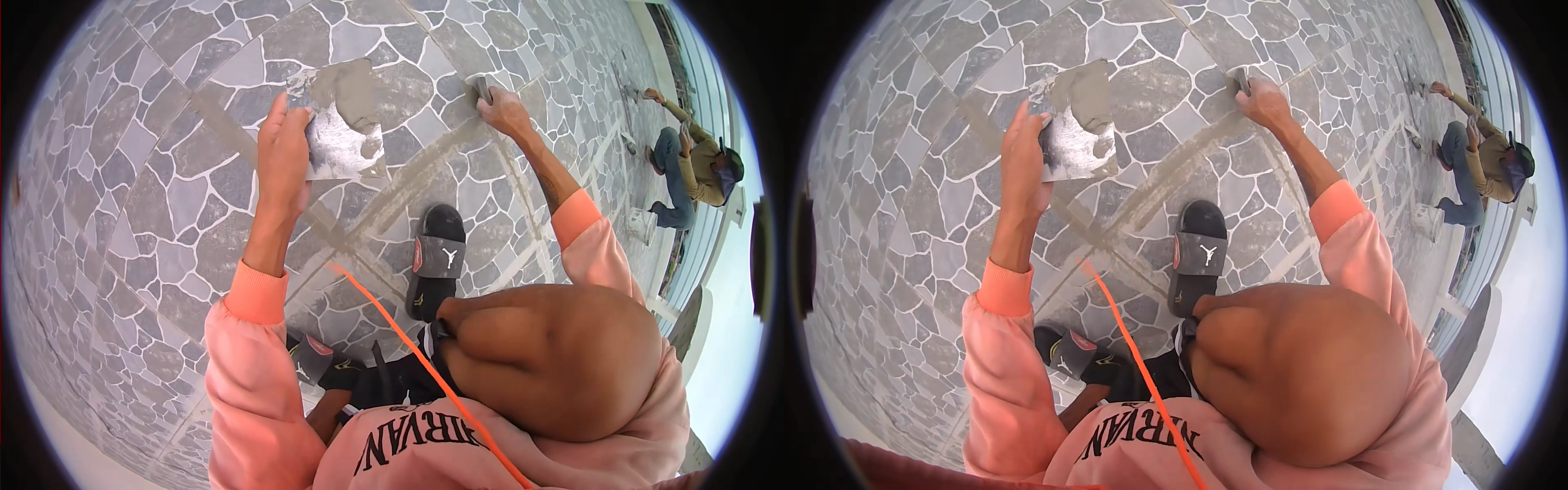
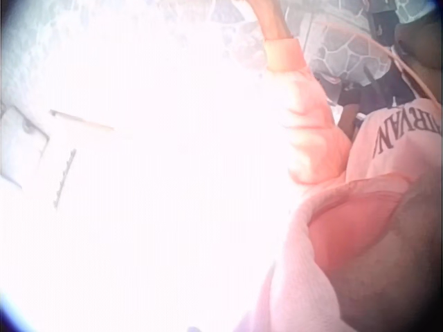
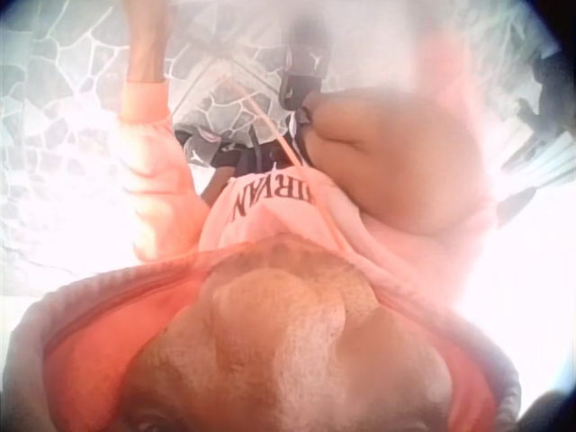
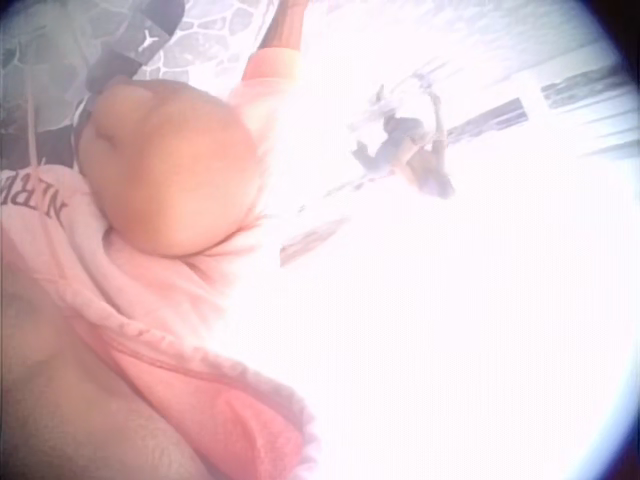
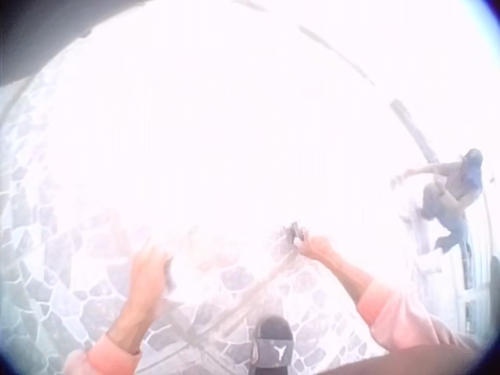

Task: The person applies grout to the gaps between floor tiles using two metal spatulas, smoothing the mixture into the seams by hand while squatting on the floor.

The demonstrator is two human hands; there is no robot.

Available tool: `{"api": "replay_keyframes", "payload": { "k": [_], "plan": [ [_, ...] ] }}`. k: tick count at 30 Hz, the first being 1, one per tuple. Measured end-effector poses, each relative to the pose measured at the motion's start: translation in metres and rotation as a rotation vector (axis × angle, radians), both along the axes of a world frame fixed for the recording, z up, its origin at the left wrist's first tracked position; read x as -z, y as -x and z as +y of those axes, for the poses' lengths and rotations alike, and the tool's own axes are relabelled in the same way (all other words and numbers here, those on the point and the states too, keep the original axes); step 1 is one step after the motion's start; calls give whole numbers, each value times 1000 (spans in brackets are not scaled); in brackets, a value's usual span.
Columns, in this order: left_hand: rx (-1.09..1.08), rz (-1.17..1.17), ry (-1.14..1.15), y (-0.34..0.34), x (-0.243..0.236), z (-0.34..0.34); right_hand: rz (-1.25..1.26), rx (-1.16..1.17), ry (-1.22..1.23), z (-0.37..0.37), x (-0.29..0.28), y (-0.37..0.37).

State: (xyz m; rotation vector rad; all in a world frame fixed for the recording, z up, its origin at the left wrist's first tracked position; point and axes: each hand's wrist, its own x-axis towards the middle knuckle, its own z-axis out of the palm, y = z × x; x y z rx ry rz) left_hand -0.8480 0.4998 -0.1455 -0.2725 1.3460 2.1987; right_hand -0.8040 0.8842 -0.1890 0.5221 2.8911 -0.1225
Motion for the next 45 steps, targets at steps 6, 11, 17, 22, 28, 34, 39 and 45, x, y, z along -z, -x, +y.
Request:
{"api": "replay_keyframes", "payload": {
  "k": [6,11,17,22,28,34,39,45],
  "plan": [
    [-57,12,45,-2,9,-7,-54,-57,149,-42,-24,41],
    [-95,-5,41,-6,7,4,187,-500,-138,-27,19,21],
    [-99,-8,68,-3,13,4,40,-323,2,-11,-7,64],
    [-124,-2,83,-2,41,9,148,-553,-18,-62,20,59],
    [-106,12,11,0,47,20,4,-211,-191,-17,-1,83],
    [-88,28,89,0,42,10,-107,-122,194,-50,-20,66],
    [-117,-18,83,0,38,20,-173,97,15,-2,-12,24],
    [-166,-50,25,2,41,30,-111,186,142,-37,15,68]
  ]
}}
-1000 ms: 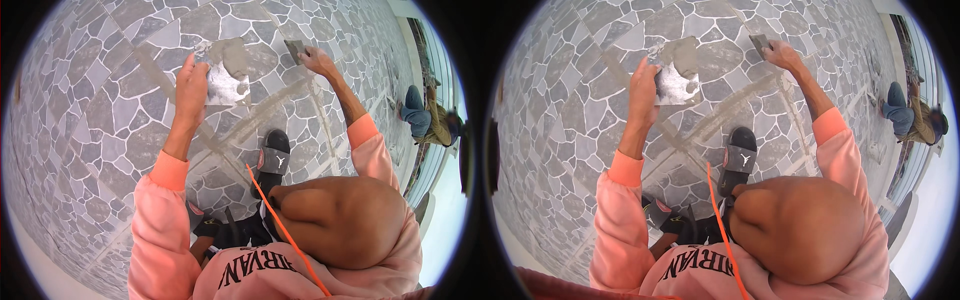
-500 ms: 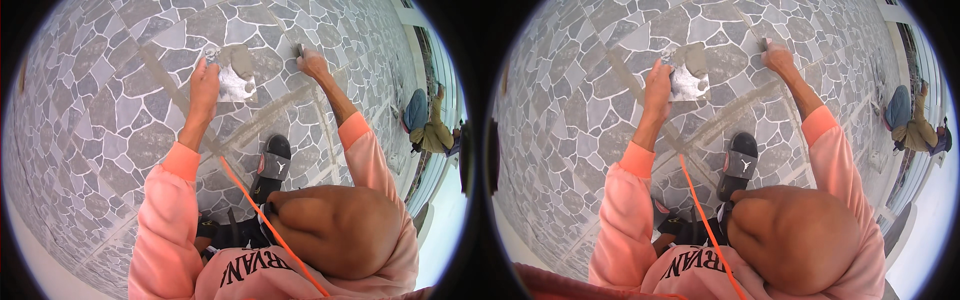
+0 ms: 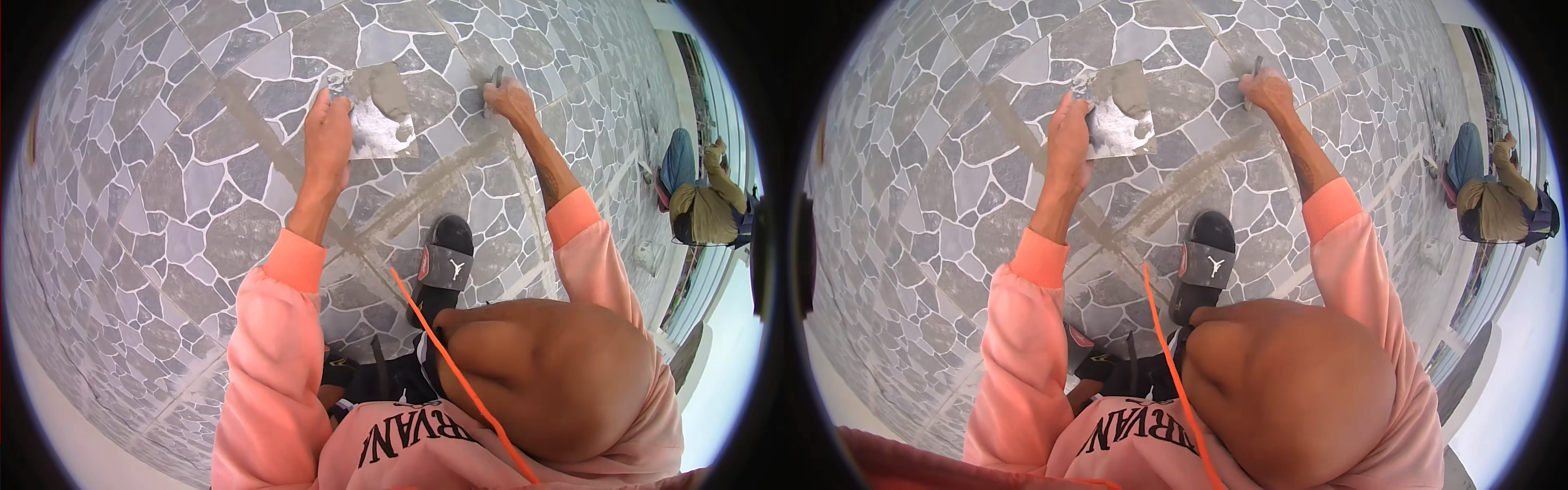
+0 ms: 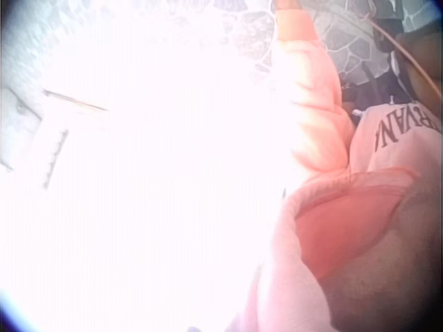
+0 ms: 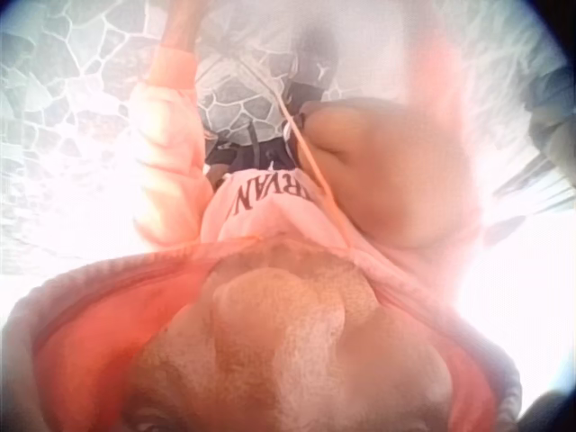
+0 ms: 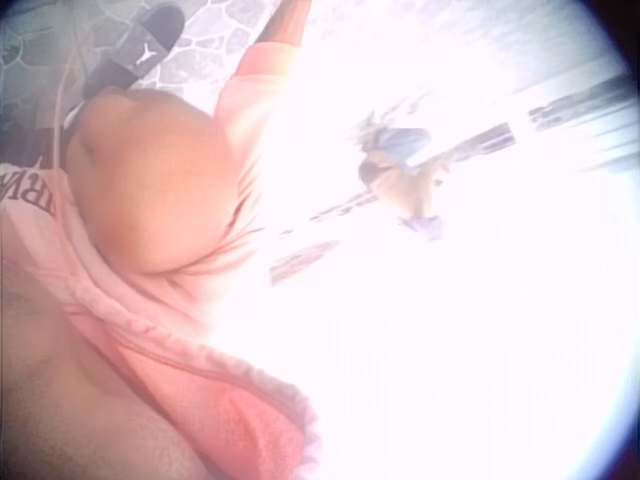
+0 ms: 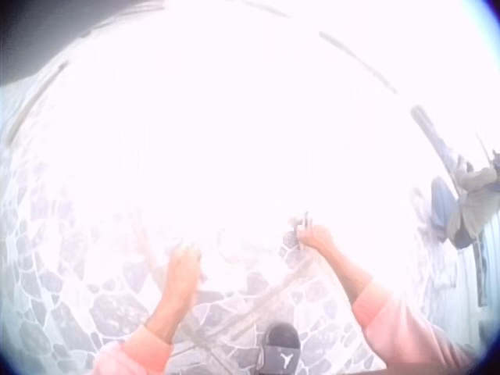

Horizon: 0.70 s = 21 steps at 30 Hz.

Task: The person applies grout to the gaps between floor tiles using two metal spatulas, smoothing the mixture into the seams by hand while squatting on the floor.

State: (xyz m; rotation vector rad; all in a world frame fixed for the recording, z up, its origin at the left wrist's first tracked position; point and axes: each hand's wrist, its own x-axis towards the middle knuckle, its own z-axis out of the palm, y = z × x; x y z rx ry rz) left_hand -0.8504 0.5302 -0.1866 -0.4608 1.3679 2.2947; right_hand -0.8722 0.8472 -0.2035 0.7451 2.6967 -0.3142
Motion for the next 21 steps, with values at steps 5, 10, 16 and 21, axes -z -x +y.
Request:
{"api": "replay_keyframes", "payload": {
  "k": [5,10,16,21],
  "plan": [
    [-57,8,-54,9,-4,16,139,24,586,0,-10,63],
    [-28,47,47,19,6,-3,214,61,1126,-37,-51,43],
    [-93,-133,-82,21,-27,-9,329,-275,791,-79,-108,9],
    [-36,-173,-161,26,-36,-11,551,-550,583,-121,-132,-18]
  ]
}}
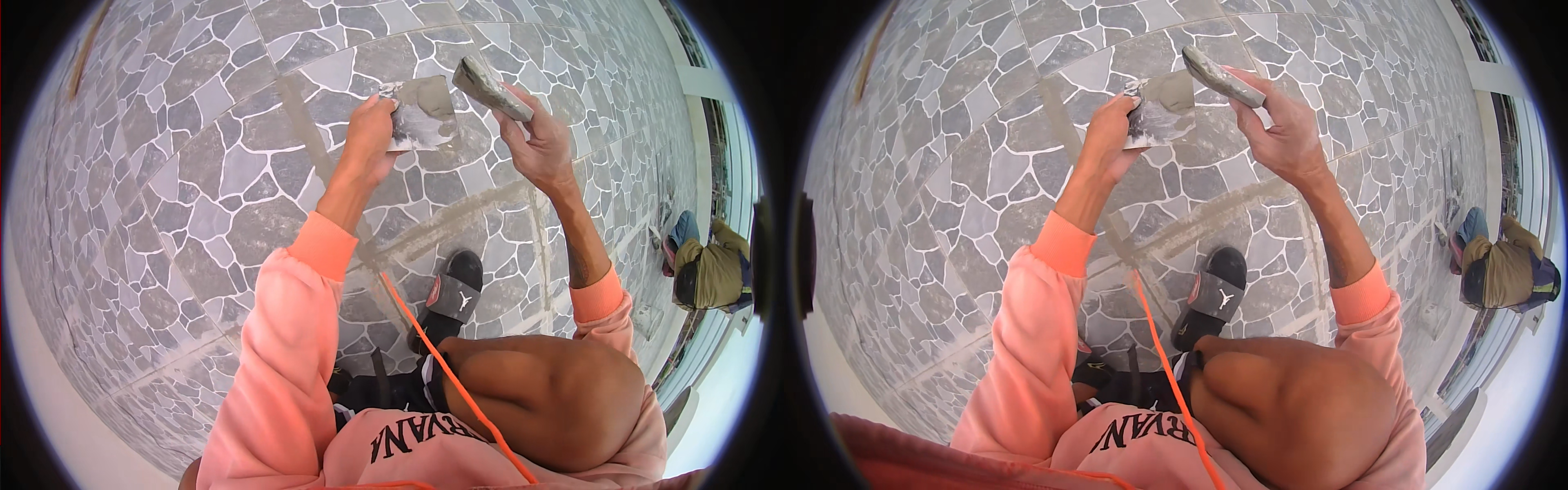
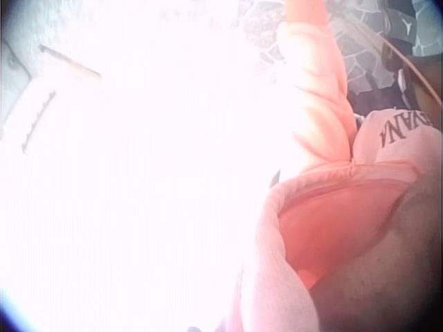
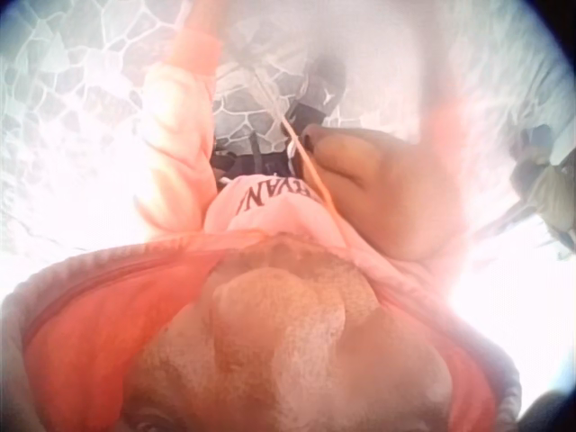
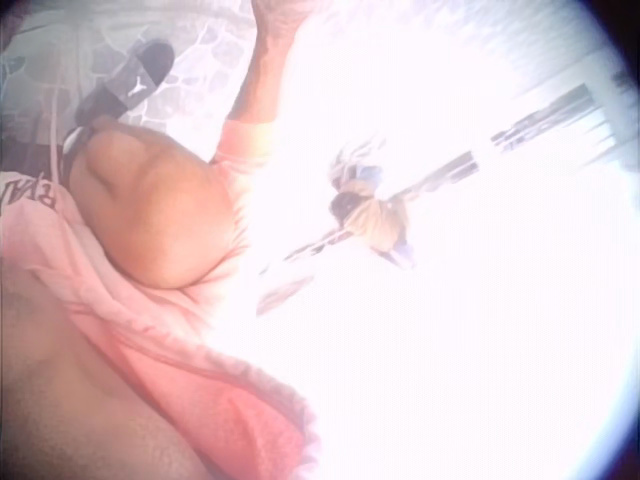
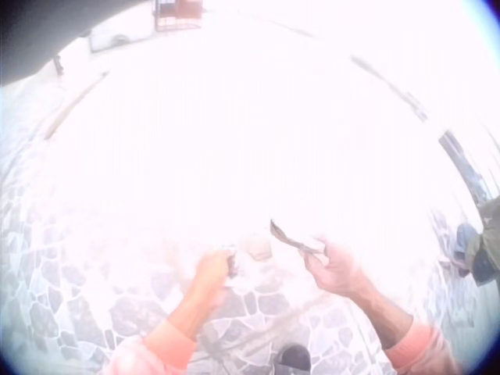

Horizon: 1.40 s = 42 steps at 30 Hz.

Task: The person applies grout to the gaps between floor tiles using two metal spatulas, smoothing the mixture into the seams by hand while squatting on the floor.

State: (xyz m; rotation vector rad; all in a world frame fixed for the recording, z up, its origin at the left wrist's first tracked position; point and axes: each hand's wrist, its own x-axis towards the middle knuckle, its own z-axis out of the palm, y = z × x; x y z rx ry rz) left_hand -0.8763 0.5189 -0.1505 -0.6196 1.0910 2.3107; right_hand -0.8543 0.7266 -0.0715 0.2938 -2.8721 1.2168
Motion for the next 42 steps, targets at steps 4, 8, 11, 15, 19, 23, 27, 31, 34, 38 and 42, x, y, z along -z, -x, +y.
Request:
{"api": "replay_keyframes", "payload": {
  "k": [4,8,11,15,19,23,27,31,34,38,42],
  "plan": [
    [26,65,-53,2,-10,-1,218,-227,-28,-4,-8,7],
    [46,130,27,6,-23,-12,392,-551,-324,5,-30,30],
    [161,212,54,13,-22,-21,399,-681,-370,5,-39,40],
    [240,271,124,15,-25,-29,298,-769,-453,-8,-43,34],
    [394,276,103,16,-19,-35,264,-805,-554,0,-39,31],
    [275,164,102,11,-10,-39,64,-787,-519,29,-29,41],
    [217,144,138,12,5,-45,-384,-205,-530,70,-9,64],
    [187,153,139,3,24,-54,-353,-15,-623,113,50,93],
    [178,151,107,-3,29,-53,-312,34,-749,117,79,98],
    [163,133,108,-6,24,-44,-19,-10,-838,113,139,81],
    [111,131,127,-9,19,-53,-364,-27,-639,92,107,103]
  ]
}}
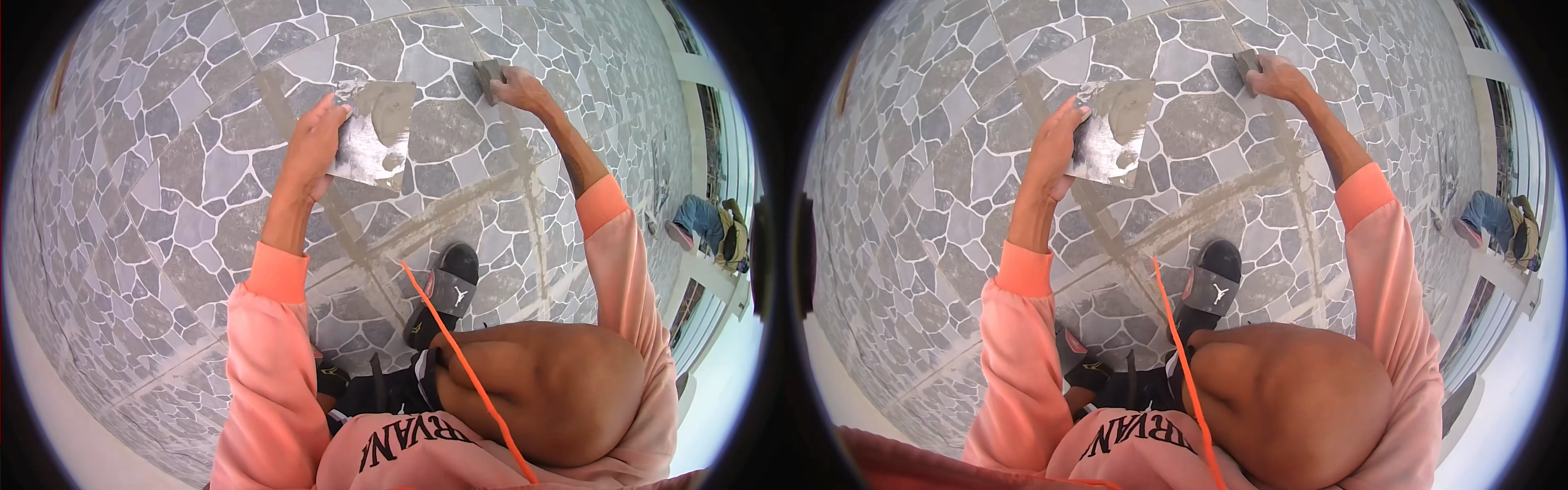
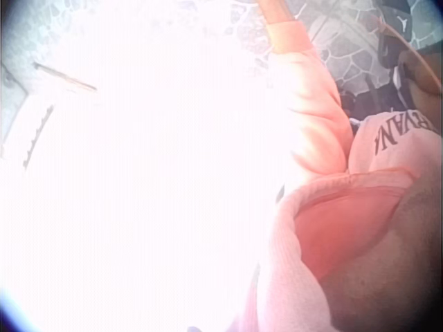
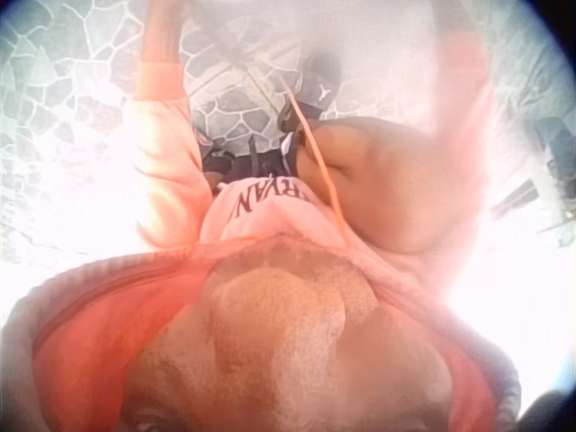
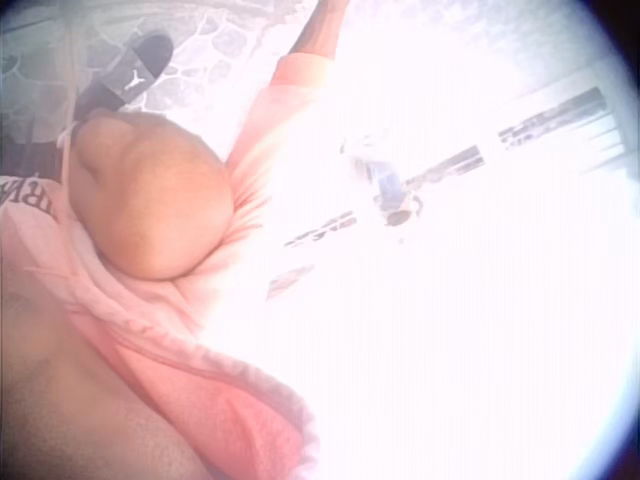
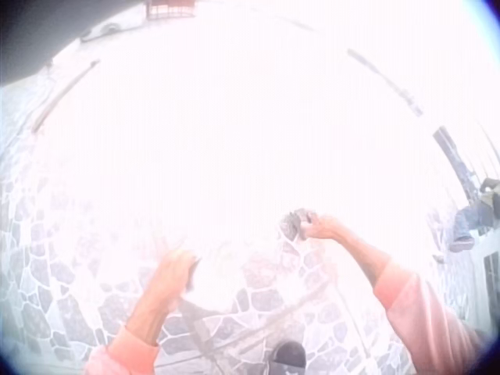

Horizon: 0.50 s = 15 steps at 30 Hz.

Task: The person applies grout to the gaps between floor tiles using two metal spatulas, smoothing the mixture into the seams by hand while squatting on the floor.

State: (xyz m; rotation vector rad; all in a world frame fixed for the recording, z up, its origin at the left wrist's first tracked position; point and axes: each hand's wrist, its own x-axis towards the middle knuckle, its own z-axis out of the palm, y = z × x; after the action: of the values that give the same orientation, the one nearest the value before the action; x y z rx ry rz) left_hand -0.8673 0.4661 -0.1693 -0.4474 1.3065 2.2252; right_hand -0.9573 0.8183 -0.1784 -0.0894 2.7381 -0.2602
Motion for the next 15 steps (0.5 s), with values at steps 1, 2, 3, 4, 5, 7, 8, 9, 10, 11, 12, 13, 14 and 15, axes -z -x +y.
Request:
{"api": "replay_keyframes", "payload": {
  "k": [1,2,3,4,5,7,8,9,10,11,12,13,14,15],
  "plan": [
    [5,5,-7,1,-2,2,-55,92,61,10,-7,7],
    [9,9,-13,2,-3,4,-56,94,56,19,-10,6],
    [11,8,-18,2,-5,6,-25,65,-42,27,-12,5],
    [-3,4,-7,2,-9,6,4,36,-137,30,-14,3],
    [-15,3,-4,2,-11,9,5,40,-145,39,-5,-3],
    [14,15,-32,4,-4,12,185,-87,-240,50,23,-25],
    [34,21,-36,5,-3,8,287,-223,-133,32,33,-39],
    [32,16,-26,4,0,5,134,-168,-115,24,31,-33],
    [13,-6,1,2,-4,3,-21,-114,-97,16,20,-25],
    [-4,-27,19,0,-6,3,-26,-112,-96,16,10,-17],
    [5,-14,7,-2,-11,9,-7,-69,-91,27,-9,-9],
    [4,-11,-4,0,-14,11,2,-35,-75,31,-14,2],
    [1,-10,-13,0,-14,12,2,-36,-75,32,-10,10],
    [-1,-10,-13,1,-13,12,84,-39,-138,31,-4,18]
  ]
}}
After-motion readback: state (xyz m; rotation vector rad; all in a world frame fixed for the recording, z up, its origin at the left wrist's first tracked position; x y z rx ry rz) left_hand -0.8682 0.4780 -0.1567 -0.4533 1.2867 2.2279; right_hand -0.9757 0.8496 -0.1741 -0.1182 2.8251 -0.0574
